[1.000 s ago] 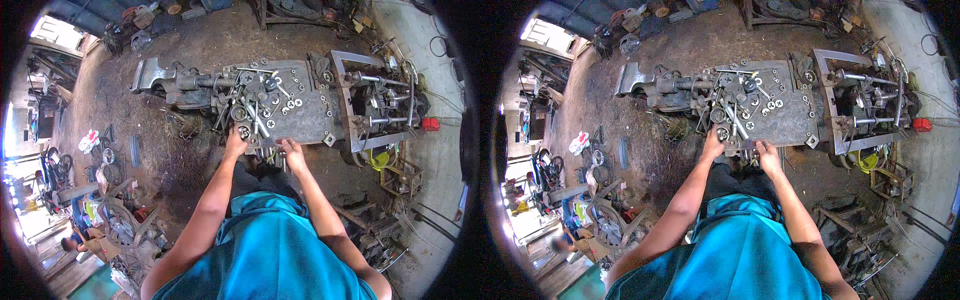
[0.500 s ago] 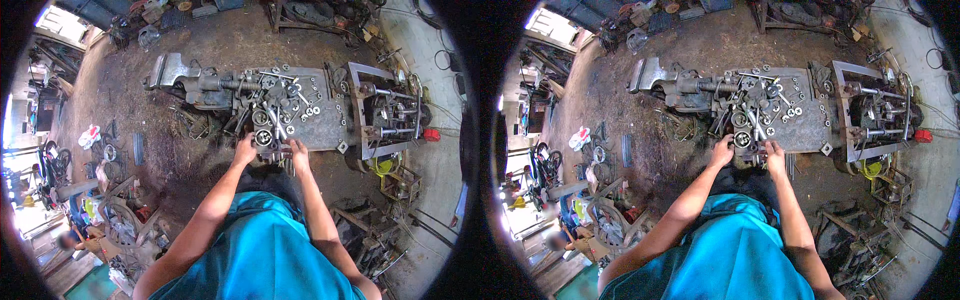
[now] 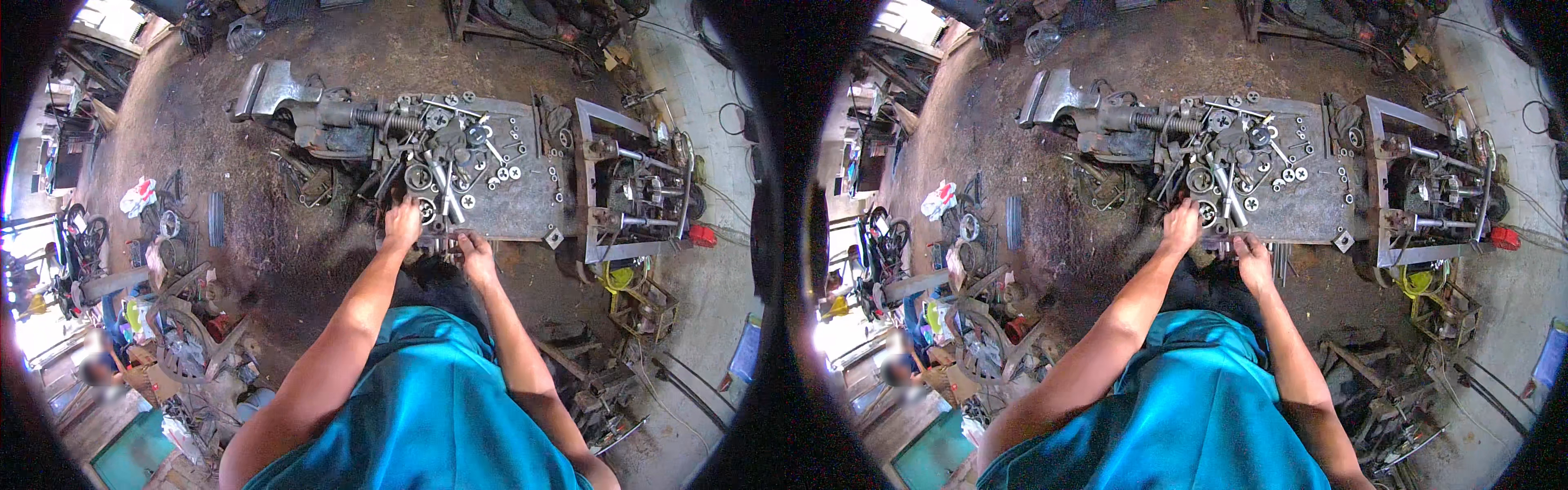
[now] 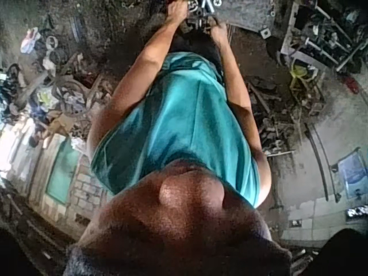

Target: The person sorts through various metal parts by hand, picking them from containers and a workbench.

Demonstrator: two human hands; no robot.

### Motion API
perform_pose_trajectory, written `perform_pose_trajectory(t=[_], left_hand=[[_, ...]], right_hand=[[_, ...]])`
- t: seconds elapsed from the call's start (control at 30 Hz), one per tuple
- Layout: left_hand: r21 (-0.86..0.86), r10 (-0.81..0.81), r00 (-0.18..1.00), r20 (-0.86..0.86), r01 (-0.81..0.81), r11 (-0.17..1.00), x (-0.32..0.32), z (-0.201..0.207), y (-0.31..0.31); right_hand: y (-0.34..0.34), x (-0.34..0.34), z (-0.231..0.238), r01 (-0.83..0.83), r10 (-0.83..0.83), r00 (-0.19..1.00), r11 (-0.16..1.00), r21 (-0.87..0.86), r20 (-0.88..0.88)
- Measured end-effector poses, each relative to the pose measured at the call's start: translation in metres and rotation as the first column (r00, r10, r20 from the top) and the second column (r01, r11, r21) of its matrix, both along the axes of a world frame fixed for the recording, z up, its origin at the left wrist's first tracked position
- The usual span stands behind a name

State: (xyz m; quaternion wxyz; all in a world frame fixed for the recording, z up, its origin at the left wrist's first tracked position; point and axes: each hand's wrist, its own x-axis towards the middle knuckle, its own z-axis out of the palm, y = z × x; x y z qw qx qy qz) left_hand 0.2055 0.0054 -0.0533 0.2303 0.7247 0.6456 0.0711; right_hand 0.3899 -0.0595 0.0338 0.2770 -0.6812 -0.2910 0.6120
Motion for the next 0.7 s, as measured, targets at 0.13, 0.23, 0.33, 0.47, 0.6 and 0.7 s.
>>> perform_pose_trajectory(t=[0.13,0.23,0.33,0.47,0.6,0.7], left_hand=[[0.003,0.003,0.997,-0.081,-0.003,1.000,0.003,-0.015,0.001],[0.047,0.113,0.994,-0.007,-0.112,0.993,0.006,-0.005,-0.004],[-0.072,0.350,0.912,0.215,-0.342,0.937,0.011,0.016,-0.003],[-0.266,0.538,0.659,0.525,-0.474,0.840,-0.012,-0.015,-0.017],[-0.478,0.644,0.525,0.557,-0.431,0.765,0.001,-0.005,-0.017],[-0.478,0.658,0.600,0.456,-0.458,0.749,0.001,-0.008,-0.018]], right_hand=[[0.008,0.015,-0.012,-0.175,0.171,0.983,0.983,0.054,0.058],[0.009,0.024,-0.032,-0.231,0.219,0.971,0.961,0.149,0.094],[0.015,0.034,-0.035,-0.275,0.249,0.958,0.938,0.213,0.141],[0.022,0.024,-0.025,-0.257,0.251,0.966,0.951,0.169,0.060],[0.025,0.032,-0.042,-0.295,0.289,0.955,0.945,0.143,0.063],[0.023,0.034,-0.038,-0.316,0.314,0.949,0.937,0.149,0.034]])
